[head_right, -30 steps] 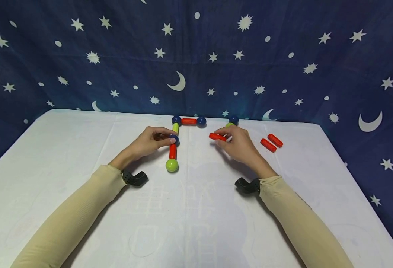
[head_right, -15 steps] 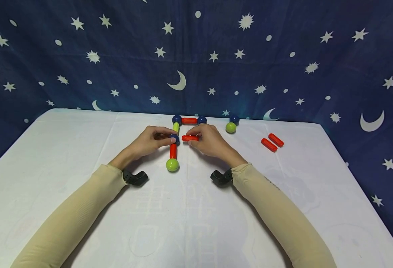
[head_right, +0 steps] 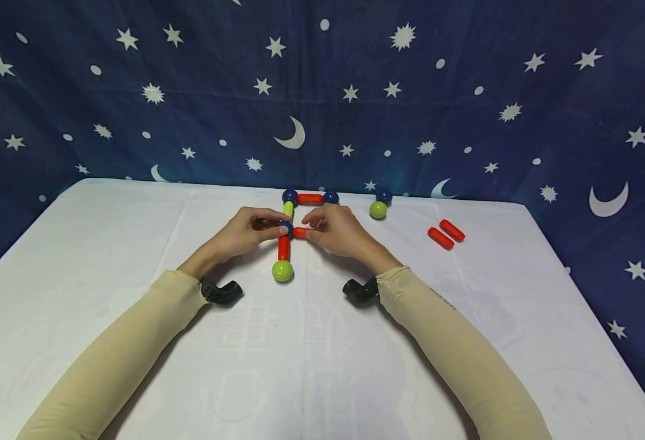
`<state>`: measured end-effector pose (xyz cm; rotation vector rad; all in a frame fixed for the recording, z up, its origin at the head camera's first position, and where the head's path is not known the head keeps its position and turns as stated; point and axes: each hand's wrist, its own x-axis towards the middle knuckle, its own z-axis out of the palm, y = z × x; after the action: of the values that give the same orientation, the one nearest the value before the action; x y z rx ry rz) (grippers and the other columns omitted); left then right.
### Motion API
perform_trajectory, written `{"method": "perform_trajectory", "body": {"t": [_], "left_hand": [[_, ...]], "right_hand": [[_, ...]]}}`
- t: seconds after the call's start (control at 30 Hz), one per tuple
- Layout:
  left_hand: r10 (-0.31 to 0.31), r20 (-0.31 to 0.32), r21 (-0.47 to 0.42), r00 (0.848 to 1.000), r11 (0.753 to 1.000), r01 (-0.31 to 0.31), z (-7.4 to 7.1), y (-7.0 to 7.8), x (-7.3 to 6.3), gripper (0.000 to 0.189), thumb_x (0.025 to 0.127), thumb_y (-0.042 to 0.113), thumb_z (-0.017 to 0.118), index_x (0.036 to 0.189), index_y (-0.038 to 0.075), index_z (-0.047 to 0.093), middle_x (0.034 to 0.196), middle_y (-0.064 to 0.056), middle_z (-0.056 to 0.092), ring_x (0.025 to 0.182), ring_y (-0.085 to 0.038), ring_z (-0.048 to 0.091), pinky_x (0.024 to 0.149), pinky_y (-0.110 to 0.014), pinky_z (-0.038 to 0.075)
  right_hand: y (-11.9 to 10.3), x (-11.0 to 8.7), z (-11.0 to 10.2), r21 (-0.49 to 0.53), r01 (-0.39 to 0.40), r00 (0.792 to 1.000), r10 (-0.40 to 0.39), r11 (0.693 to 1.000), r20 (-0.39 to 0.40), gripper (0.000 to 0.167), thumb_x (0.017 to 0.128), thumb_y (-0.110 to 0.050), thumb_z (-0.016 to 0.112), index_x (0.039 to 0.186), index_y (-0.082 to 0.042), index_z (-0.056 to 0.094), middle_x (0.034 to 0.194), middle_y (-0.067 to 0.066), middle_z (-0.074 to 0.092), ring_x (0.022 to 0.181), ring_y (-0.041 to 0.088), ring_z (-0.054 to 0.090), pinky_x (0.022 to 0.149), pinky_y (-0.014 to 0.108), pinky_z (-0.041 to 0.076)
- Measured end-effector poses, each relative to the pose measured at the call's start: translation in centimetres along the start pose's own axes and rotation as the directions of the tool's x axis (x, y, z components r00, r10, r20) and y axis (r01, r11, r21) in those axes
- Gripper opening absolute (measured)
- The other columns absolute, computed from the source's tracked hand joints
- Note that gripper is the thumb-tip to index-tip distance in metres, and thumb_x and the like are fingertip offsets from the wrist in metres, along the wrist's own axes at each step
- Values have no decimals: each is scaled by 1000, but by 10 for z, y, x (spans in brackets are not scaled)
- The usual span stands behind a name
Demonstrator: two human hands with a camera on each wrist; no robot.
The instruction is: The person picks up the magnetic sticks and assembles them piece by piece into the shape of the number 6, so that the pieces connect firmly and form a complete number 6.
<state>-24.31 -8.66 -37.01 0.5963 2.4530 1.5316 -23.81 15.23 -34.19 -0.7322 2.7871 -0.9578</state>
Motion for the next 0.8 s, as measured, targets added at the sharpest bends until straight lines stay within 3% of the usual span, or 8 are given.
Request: {"method": "perform_trajectory", "body": {"t": [0.47, 0.8], "left_hand": [[-2, -1, 3, 1000, 1000, 2, 0, 2, 0, 31, 97, 19, 72, 126, 7, 72, 110, -8, 68, 94, -25, 57, 82, -32, 46], [8, -9, 2, 1000, 1000, -8, 1, 2, -1, 31, 96, 17, 72, 126, 5, 71, 112, -9, 69, 94, -24, 58, 83, -32, 47]], "right_hand": [[1, 4, 3, -9, 6, 999, -6, 1000, 34, 35, 87, -9, 79, 121, -4, 73, 110, 10, 74, 95, 26, 62, 86, 41, 50], [-4, 5, -2, -27, -5, 1000, 5, 1000, 20, 38, 87, -11, 81, 123, -5, 71, 101, 8, 73, 96, 26, 62, 85, 42, 49]]}}
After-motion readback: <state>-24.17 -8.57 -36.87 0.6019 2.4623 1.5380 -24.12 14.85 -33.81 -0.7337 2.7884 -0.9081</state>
